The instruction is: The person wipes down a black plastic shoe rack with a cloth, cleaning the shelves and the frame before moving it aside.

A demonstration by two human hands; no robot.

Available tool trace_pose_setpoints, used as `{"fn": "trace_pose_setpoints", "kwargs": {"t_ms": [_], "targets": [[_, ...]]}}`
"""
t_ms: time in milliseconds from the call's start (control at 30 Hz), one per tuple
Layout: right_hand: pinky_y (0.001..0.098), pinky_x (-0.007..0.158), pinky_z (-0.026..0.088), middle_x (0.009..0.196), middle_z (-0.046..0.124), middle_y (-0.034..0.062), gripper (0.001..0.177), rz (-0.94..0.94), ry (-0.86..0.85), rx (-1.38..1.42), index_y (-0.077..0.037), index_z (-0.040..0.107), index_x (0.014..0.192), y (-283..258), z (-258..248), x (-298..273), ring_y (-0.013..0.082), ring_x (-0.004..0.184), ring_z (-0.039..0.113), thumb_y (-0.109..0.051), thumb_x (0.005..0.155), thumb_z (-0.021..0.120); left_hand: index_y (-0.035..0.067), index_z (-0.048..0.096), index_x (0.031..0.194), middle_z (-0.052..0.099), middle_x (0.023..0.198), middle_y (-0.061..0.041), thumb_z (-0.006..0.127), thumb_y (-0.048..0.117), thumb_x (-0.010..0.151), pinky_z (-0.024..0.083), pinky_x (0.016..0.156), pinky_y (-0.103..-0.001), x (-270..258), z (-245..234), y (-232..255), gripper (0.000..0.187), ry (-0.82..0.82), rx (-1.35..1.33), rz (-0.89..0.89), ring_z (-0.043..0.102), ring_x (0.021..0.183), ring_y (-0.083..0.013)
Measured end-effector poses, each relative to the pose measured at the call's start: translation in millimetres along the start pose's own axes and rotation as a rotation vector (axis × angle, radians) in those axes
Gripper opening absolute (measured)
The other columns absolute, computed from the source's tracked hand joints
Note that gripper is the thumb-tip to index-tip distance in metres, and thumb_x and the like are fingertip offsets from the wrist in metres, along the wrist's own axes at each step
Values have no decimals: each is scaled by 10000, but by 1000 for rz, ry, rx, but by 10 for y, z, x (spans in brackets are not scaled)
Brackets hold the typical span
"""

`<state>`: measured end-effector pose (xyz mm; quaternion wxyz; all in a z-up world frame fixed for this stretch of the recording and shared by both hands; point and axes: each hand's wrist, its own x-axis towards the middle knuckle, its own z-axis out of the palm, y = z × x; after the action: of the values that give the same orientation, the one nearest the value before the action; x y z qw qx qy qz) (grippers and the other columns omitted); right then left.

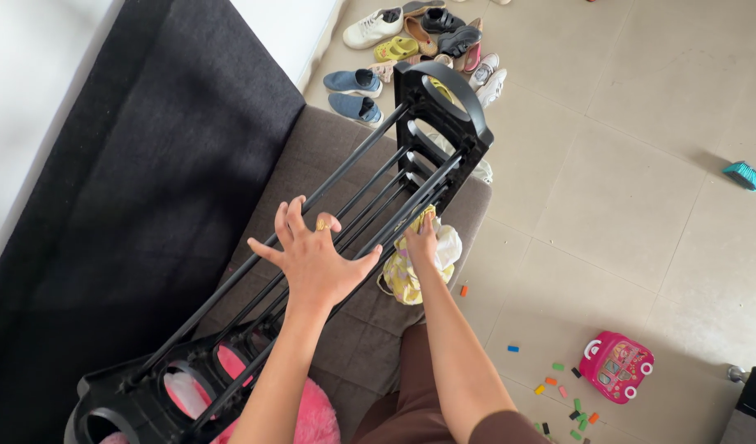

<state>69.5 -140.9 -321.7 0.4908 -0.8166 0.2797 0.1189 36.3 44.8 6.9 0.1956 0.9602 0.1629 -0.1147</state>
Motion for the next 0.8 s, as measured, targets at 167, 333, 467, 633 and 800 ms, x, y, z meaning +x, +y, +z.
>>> {"fn": "trace_pose_setpoints", "kwargs": {"t_ms": [167, 333, 467, 633, 800], "targets": [[423, 1099, 425, 1459, 537, 245, 777, -179, 284, 17, -28, 316, 1585, 22, 59, -96, 397, 1321, 546, -111, 883, 640, 147, 671, 970, 280, 1532, -180, 846, 636, 615, -3, 1020, -871, -25, 40, -22, 629, 18, 14, 13, 61, 1495, -386], [409, 1120, 419, 1512, 508, 214, 747, -164, 372, -55, -23, 315, 1584, -93, 31, 96, 394, 1356, 535, -97, 924, 656, 140, 665, 979, 288, 1530, -173, 846, 637, 611, -2, 1013, -878, -25, 48, 1, 644, 24, 12, 18, 69, 1496, -374], [337, 922, 560, 1518, 484, 132, 774, 162, 226, 95, -126, 305, 1571, -200, 19, 268, 293, 1278, 577, -122, 900, 691, 140, 677, 976, 294, 1524, -180, 849, 631, 603, -10, 1002, -883, -27, 72, 8, 640, 43, -11, 29, 70, 1489, -381], [305, 867, 542, 1335, 623, 107, 822, 105, 127, 608, -127, 227, 1632, -94, 20, 404, 233, 1131, 650, -60, 922, 636, 136, 682, 969, 289, 1530, -178, 850, 634, 602, -15, 1015, -879, -34, 39, 14, 640, 22, -11, 7, 72, 1498, -376], [356, 860, 561, 1174, 680, 99, 598, 18, -128, 512, -71, 468, 1529, -34, -92, 543, 217, 1028, 682, -104, 956, 634, 137, 688, 971, 287, 1533, -177, 857, 620, 592, -27, 1017, -874, -37, 31, 43, 636, 17, -12, 5, 60, 1500, -382]]}}
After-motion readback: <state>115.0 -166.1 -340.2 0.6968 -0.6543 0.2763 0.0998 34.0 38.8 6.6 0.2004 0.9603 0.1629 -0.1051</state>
